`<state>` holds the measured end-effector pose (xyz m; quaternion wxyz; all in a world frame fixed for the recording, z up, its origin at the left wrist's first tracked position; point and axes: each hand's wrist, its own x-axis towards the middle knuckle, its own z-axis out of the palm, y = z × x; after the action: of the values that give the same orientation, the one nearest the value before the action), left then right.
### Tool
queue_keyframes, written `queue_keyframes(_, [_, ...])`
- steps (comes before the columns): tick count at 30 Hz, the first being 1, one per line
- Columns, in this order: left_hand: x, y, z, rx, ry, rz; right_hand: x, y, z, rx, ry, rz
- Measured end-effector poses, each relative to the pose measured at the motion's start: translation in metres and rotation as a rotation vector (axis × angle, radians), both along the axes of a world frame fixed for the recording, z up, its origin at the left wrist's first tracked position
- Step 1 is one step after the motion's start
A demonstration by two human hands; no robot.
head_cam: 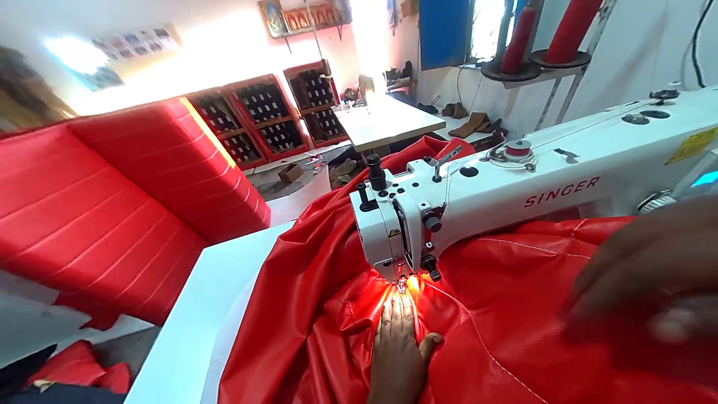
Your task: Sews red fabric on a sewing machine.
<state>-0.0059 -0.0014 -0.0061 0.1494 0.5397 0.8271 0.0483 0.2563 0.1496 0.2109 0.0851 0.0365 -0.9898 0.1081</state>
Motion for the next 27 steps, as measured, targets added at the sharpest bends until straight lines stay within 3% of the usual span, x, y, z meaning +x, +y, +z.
queue_keyframes(3, [0.001, -0.001, 0.003, -0.01, 0.013, 0.0, -0.083, -0.037, -0.025, -0.009, -0.435, 0.303])
queue_keyframes(7, [0.003, -0.004, -0.003, 0.098, 0.083, -0.021, -0.15, -0.035, -0.088, 0.028, -0.693, 0.259])
queue_keyframes(12, [0.004, -0.003, -0.006, 0.108, 0.056, -0.004, -0.153, -0.004, -0.116, -0.121, -0.71, -0.056])
queue_keyframes(17, [0.013, 0.001, -0.021, 0.398, 0.235, 0.015, -0.16, -0.003, -0.136, -0.041, -0.657, -0.018])
queue_keyframes(20, [0.015, 0.003, -0.021, 0.397, 0.288, 0.039, -0.169, 0.0, -0.148, -0.036, -0.609, -0.005])
queue_keyframes(27, [0.018, 0.003, -0.012, 0.293, 0.237, 0.054, -0.172, 0.008, -0.143, 0.006, -0.735, -0.086])
